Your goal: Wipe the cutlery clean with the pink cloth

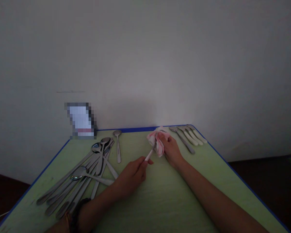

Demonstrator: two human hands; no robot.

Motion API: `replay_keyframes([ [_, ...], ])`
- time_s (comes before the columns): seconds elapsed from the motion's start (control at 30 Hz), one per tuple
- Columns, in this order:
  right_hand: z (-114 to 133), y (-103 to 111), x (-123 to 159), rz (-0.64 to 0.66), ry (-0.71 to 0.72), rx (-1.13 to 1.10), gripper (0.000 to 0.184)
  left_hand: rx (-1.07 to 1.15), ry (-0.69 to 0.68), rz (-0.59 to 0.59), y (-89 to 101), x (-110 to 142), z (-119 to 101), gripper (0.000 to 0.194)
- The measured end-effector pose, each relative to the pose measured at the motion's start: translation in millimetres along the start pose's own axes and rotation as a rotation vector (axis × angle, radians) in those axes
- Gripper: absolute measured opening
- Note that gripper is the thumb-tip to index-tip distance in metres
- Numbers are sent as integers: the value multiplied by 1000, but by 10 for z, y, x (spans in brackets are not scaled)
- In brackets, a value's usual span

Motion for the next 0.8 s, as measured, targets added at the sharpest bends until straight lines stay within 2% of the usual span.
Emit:
replay_keyframes([
  [0.1,-4,-14,-3,-3,-84,-221,22,30,25,-48,27,-14,28,41],
  [0.23,4,-88,-16,98,-169,-429,15,29,42,-103,65,-31,63,43],
  [0.33,20,-120,-13,166,-127,-373,12,-28,34,-109,72,-35,75,42],
  [0.43,18,-156,8,224,-61,-226,19,-80,10,-90,54,-29,60,41],
  [0.6,1,-129,-3,221,21,-71,22,-219,-22,-48,18,2,-8,39],
  [0.8,-17,-114,1,204,-40,-40,22,-273,-46,-9,-7,49,-67,40],
])
Point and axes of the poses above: each hand's wrist, its own x-axis away from the middle knuckle, its own y-axis out of the back of the hand, z = x × y, the point moved 7 cm from there along -x, towards the middle knuckle, and after that the axes turned 5 degrees about -x, right-handed, at the moved point
